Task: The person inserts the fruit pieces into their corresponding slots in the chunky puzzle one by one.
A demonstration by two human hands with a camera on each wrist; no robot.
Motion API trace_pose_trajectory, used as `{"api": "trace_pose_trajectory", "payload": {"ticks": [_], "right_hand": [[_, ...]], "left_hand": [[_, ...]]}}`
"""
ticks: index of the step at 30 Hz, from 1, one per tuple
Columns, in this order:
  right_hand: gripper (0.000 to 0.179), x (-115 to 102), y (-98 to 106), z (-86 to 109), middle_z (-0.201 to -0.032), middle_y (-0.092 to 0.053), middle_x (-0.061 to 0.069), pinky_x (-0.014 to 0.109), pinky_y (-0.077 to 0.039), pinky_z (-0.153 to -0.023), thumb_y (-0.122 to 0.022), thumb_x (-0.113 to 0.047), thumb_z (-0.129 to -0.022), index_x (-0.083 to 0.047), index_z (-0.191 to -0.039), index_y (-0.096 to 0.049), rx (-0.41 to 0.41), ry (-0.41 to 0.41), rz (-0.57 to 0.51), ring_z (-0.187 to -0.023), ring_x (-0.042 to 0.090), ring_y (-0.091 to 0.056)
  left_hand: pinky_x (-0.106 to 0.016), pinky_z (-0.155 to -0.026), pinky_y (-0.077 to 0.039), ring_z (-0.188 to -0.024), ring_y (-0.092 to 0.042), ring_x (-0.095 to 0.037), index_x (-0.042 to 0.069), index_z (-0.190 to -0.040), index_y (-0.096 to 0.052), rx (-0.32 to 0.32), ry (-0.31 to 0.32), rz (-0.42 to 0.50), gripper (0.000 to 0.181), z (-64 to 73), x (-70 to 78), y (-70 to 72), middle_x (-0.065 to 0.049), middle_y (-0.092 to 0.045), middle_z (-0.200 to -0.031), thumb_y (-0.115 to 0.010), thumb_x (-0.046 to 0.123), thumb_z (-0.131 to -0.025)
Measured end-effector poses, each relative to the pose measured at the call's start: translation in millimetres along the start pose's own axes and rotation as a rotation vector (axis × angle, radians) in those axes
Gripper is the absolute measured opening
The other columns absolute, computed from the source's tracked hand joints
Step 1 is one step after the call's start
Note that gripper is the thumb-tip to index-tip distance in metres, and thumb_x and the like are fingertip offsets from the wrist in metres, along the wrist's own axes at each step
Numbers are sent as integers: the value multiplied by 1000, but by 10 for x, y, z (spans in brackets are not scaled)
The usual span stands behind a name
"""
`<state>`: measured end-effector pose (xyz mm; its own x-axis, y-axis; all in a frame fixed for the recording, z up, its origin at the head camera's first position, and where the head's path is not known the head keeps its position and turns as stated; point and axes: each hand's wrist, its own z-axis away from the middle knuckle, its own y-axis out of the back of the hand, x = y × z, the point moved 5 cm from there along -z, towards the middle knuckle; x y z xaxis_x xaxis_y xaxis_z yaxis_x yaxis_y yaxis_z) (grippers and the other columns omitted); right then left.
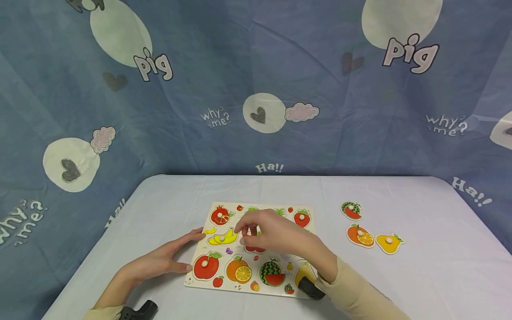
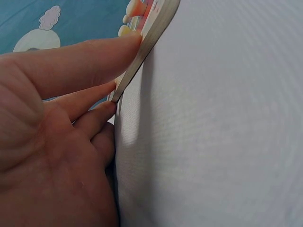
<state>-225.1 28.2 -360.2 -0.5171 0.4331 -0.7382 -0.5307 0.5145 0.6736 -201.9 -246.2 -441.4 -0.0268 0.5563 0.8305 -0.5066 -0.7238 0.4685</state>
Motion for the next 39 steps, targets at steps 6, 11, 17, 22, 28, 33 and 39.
{"api": "trace_pose_trajectory", "payload": {"ticks": [6, 11, 17, 22, 28, 33, 39], "right_hand": [[21, 71, 69, 100, -101, -64, -14, 32, -52, -72, -70, -21, -93, -26, -113, -67, 26, -53, -26, -85, 13, -57], [21, 109, 144, 180, -103, -65, -16, 32, -51, -73, -71, -26, -92, -31, -112, -67, 61, -50, -9, -86, 13, -57], [20, 156, 224, 280, -96, -64, -14, 30, -51, -71, -71, -24, -92, -31, -110, -68, 91, -75, 24, -85, 13, -56], [20, 213, 257, 359, -91, -62, -13, 29, -50, -64, -71, -23, -92, -29, -110, -69, 99, -96, 47, -80, 14, -56], [19, 304, 275, 461, -91, -63, -12, 28, -51, -64, -70, -22, -93, -26, -111, -69, 111, -93, 45, -80, 14, -56], [19, 380, 326, 577, -91, -62, -10, 27, -51, -62, -71, -19, -92, -21, -110, -70, 141, -101, 49, -80, 15, -56], [18, 489, 356, 700, -92, -62, -10, 26, -50, -63, -70, -16, -92, -19, -110, -70, 158, -108, 62, -81, 12, -56]], "left_hand": [[-69, -109, -14, -147, -11, -37, 23, -148, -45, 7, 31, 14, 78, 3, 1, -3, -6, -20, -163, -78, 12, -78], [-69, -109, -15, -147, -12, -37, 23, -148, -45, 5, 30, 23, 78, -6, -14, -12, -6, -20, -162, -78, 12, -78], [-69, -109, -15, -147, -14, -37, 23, -148, -45, 10, 33, 17, 78, -26, -17, -21, -6, -21, -162, -78, 11, -78], [-69, -109, -16, -147, -14, -36, 23, -147, -46, 16, 49, 11, 78, -36, -6, -24, -6, -22, -162, -78, 11, -77], [-69, -109, -17, -146, -15, -37, 23, -147, -46, 20, 58, 9, 78, -32, -6, -27, -6, -22, -162, -78, 10, -77], [-70, -108, -19, -146, -16, -37, 23, -148, -45, 14, 56, 9, 79, -25, -20, -30, -7, -22, -162, -78, 11, -77], [-70, -108, -19, -145, -16, -39, 23, -147, -45, 15, 47, 5, 79, -14, -10, -18, -8, -22, -162, -79, 11, -77]]}}
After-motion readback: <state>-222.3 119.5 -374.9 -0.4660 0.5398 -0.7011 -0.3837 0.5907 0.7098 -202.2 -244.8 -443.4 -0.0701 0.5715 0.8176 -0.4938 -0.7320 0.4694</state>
